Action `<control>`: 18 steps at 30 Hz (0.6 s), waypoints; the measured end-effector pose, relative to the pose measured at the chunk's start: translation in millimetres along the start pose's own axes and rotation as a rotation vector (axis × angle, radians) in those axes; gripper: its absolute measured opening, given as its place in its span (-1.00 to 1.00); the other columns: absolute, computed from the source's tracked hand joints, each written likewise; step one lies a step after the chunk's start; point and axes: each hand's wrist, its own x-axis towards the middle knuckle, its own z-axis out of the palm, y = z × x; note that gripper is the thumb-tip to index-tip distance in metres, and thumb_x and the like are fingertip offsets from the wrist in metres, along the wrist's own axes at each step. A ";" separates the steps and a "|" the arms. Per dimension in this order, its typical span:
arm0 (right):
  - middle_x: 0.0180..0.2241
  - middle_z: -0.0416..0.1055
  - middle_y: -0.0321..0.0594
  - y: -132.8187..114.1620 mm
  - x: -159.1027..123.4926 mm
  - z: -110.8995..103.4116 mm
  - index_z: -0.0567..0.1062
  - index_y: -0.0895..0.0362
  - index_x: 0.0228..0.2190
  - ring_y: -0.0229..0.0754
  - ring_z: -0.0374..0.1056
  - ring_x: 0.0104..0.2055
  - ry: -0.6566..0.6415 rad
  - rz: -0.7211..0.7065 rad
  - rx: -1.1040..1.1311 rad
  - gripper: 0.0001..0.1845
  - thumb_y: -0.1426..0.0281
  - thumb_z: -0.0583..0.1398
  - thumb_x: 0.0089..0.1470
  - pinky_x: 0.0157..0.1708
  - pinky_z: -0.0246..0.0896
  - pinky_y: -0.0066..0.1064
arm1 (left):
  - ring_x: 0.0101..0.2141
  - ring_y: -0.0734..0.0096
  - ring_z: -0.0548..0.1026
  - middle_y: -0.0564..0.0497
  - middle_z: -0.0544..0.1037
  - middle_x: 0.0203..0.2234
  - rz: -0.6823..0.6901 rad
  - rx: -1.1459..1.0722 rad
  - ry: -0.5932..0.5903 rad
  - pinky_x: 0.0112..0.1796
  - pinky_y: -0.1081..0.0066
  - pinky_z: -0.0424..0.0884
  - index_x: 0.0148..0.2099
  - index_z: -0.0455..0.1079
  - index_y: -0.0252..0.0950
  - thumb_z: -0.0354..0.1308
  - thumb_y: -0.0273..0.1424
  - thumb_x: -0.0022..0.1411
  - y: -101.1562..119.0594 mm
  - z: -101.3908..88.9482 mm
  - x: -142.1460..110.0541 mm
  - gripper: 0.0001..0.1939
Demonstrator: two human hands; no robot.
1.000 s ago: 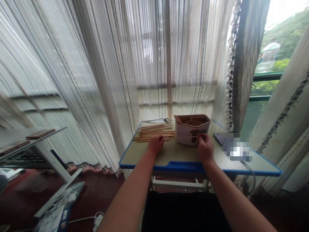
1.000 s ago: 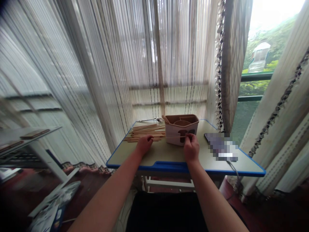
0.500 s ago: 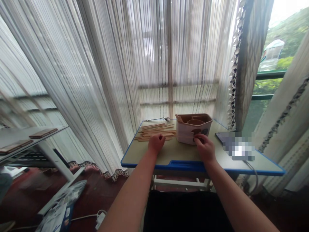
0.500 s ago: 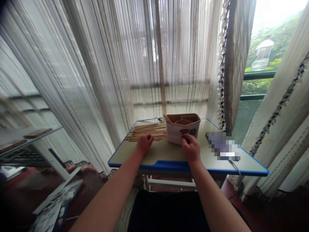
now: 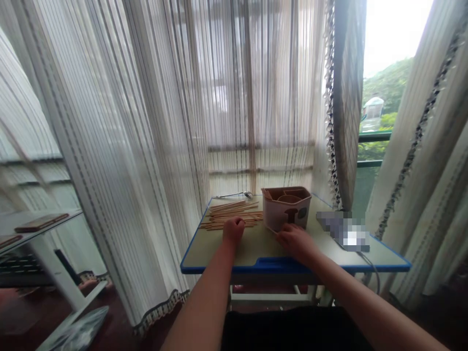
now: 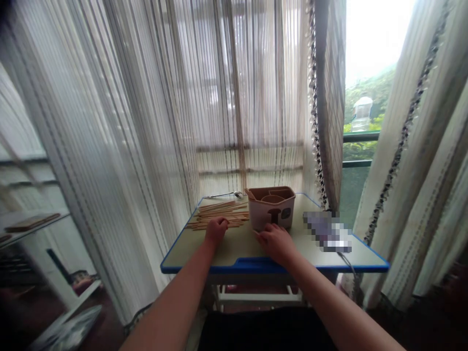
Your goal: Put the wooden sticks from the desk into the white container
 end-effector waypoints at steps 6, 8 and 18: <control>-0.59 0.32 -0.27 -5.3 36.0 -58.9 0.50 0.16 -0.36 -0.29 0.22 -0.54 0.057 0.149 0.429 -0.49 0.07 -0.07 0.04 -0.53 0.06 -0.48 | -0.51 0.49 0.36 0.05 0.45 -0.60 0.000 0.064 0.018 -0.45 0.52 0.16 -0.49 0.42 -0.30 -0.07 -0.37 0.01 -1.9 -2.1 -1.0 -0.76; -0.63 0.31 -0.29 -9.2 60.0 -77.9 0.49 0.17 -0.34 -0.32 0.18 -0.59 0.105 0.147 0.439 -0.47 0.03 -0.05 0.01 -0.58 0.01 -0.50 | -0.51 0.49 0.36 0.05 0.45 -0.61 0.003 0.071 0.005 -0.45 0.52 0.16 -0.49 0.41 -0.30 -0.07 -0.37 0.02 -2.1 -2.5 -1.4 -0.75; -0.65 0.36 -0.24 1.7 140.9 -74.4 0.50 0.17 -0.53 -0.31 0.20 -0.60 -0.051 0.273 0.162 -0.61 0.15 0.04 -0.02 -0.55 -0.02 -0.47 | -0.54 0.50 0.34 0.07 0.43 -0.64 -0.017 0.084 0.007 -0.46 0.52 0.16 -0.51 0.40 -0.31 -0.06 -0.35 0.01 -0.4 -0.6 0.2 -0.75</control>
